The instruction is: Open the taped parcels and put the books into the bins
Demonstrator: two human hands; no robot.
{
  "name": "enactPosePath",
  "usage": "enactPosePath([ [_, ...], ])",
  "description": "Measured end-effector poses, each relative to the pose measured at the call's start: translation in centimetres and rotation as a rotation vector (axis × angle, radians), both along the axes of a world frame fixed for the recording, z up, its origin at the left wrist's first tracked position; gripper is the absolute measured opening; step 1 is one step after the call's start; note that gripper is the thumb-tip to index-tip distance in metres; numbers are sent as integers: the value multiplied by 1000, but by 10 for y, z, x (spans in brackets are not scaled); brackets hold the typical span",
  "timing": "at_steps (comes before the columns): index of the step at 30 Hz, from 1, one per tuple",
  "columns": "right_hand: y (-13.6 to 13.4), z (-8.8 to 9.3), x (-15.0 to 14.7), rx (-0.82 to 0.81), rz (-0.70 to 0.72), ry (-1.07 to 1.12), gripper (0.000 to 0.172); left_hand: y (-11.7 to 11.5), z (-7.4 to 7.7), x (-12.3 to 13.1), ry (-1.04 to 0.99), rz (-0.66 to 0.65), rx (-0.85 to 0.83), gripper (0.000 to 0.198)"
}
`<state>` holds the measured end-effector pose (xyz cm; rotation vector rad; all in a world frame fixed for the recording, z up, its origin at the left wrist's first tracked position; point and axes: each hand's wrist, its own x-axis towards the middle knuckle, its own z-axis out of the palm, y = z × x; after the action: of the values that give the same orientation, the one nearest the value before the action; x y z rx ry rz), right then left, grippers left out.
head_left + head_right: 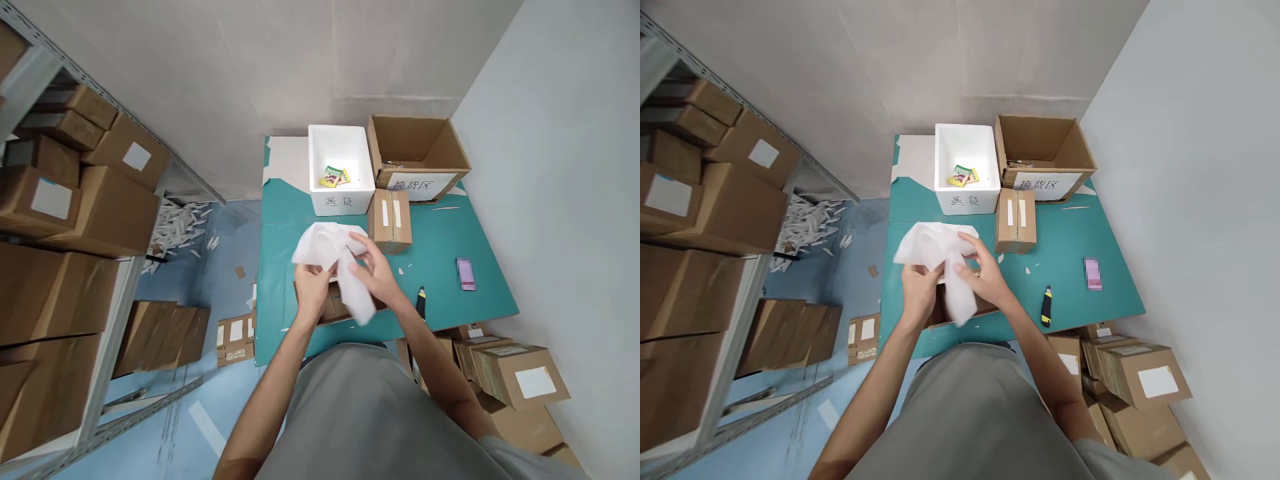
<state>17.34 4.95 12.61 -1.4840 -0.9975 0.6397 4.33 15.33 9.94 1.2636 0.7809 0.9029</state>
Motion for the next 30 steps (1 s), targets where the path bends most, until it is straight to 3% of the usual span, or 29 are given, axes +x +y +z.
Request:
enactPosePath([
  [3,0,-10,8,-110,16,-229,73,22,4,21,-11,30,54,56],
  [6,15,-20,23,-91,-92,-324,41,38,8,45,-33,-24,143,38],
  [9,36,-22,46,-44,-176,-353,26,46,12,61,17,-109,314,19],
  [11,46,-21,59,-47,-184,-357,24,51,13,65,55,-187,388,24],
  [14,56,-25,70,-110,-181,-320,22,55,8,63,63,-288,337,38],
  [17,61,-37,66,-175,-155,-252,35,58,-8,52,116,-239,240,36],
  [19,63,-44,55,-182,-55,-246,43,60,-22,37,154,-143,191,27],
  [23,65,-50,26,-152,196,-296,40,69,-51,-17,235,98,140,27],
  [25,64,-49,14,-150,210,-299,39,76,-66,-55,296,238,145,29],
  [30,45,-47,8,-235,74,-329,39,92,-103,-152,420,529,119,53],
])
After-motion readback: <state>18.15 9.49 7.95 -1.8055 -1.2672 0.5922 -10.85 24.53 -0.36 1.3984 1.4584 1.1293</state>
